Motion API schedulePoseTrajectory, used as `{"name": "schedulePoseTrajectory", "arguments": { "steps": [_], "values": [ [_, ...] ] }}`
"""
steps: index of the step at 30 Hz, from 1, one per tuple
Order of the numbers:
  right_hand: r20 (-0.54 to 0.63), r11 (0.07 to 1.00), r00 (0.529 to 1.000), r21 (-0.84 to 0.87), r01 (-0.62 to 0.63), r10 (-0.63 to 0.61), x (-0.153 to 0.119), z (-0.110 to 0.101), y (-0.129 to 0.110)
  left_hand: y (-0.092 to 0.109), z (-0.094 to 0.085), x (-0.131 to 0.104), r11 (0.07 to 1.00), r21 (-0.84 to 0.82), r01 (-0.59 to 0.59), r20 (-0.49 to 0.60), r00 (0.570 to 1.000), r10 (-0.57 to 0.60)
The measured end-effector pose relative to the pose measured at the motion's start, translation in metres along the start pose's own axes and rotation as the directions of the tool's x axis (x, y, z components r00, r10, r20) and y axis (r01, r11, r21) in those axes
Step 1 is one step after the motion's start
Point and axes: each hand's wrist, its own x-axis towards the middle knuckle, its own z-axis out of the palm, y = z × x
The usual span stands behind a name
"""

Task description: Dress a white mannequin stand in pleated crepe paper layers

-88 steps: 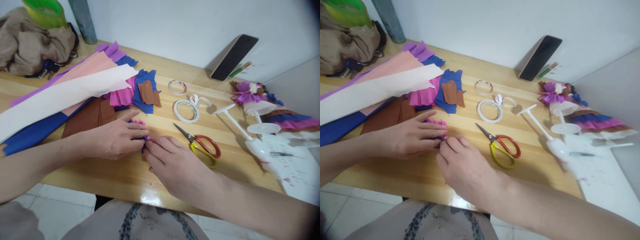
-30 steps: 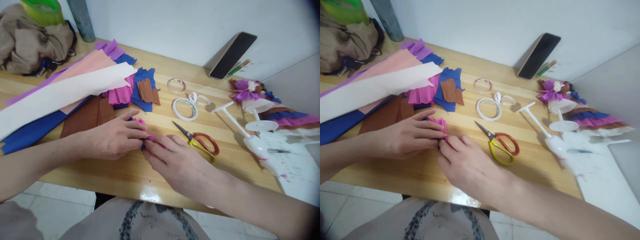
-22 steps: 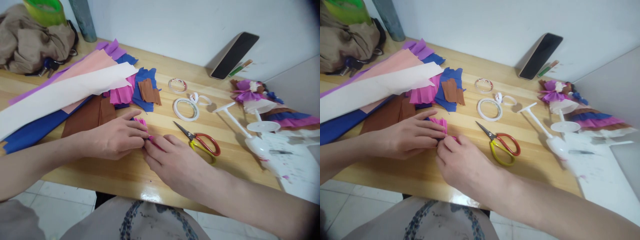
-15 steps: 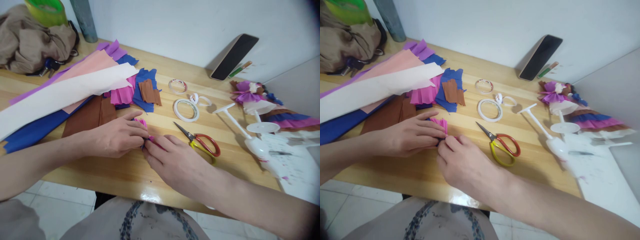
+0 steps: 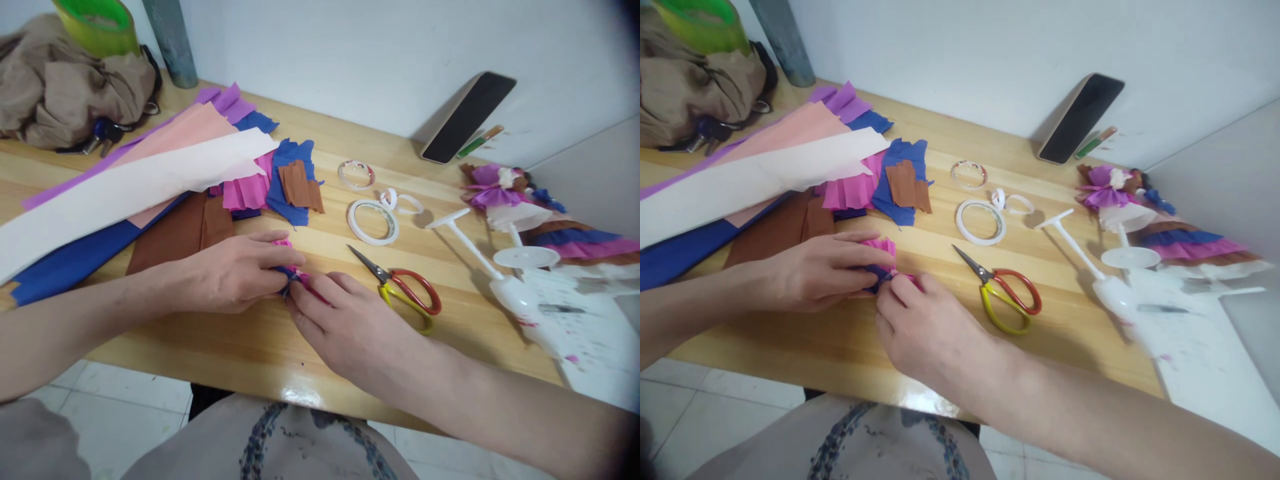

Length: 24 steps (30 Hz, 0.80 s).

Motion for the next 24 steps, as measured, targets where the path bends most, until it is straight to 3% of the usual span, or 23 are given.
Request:
{"name": "schedulePoseTrajectory", "arguments": {
  "steps": [15, 24],
  "values": [
    [-0.067, 0.999, 0.997, 0.037, -0.021, 0.024, -0.0018, 0.0033, -0.0021, -0.0005, -0.0024, 0.0017, 0.998, 0.055, -0.023, 0.096, 0.995, 0.017],
    [-0.121, 1.0, 0.992, 0.006, -0.025, 0.026, -0.0089, -0.002, -0.0008, 0.0001, -0.0023, 0.0004, 0.997, 0.066, -0.04, 0.008, 0.999, 0.04]
  ]
}}
